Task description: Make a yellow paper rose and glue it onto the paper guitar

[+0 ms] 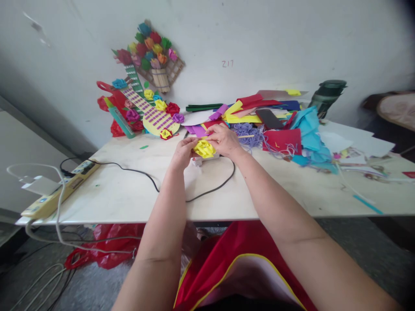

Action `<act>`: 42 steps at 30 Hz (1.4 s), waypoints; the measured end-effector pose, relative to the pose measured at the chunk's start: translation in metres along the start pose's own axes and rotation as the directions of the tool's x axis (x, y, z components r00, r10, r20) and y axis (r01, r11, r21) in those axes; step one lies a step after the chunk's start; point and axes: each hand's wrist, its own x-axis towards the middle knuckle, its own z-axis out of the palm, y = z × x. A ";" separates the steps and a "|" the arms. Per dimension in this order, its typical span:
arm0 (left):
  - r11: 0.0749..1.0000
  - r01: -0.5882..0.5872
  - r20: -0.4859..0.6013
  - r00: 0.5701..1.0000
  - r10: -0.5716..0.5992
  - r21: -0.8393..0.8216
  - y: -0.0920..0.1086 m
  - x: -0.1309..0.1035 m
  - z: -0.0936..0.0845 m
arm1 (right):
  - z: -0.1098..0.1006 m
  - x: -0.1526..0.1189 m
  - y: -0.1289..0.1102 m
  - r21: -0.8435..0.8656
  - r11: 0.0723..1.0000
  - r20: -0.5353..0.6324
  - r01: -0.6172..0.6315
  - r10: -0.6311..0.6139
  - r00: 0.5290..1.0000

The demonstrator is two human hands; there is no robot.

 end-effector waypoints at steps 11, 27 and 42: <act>1.000 0.018 0.092 0.996 -0.019 0.017 -0.001 0.000 -0.009 | 0.001 0.000 0.002 0.035 0.999 -0.020 0.033 -0.033 0.999; 0.989 -0.124 -0.046 0.991 0.128 0.082 -0.008 0.010 -0.020 | 0.006 -0.001 0.010 0.004 0.993 -0.272 0.116 -0.111 0.956; 0.914 -0.385 -0.340 0.849 0.405 0.128 -0.014 0.022 -0.035 | 0.027 -0.014 -0.017 -0.314 0.949 0.526 -0.011 0.184 0.831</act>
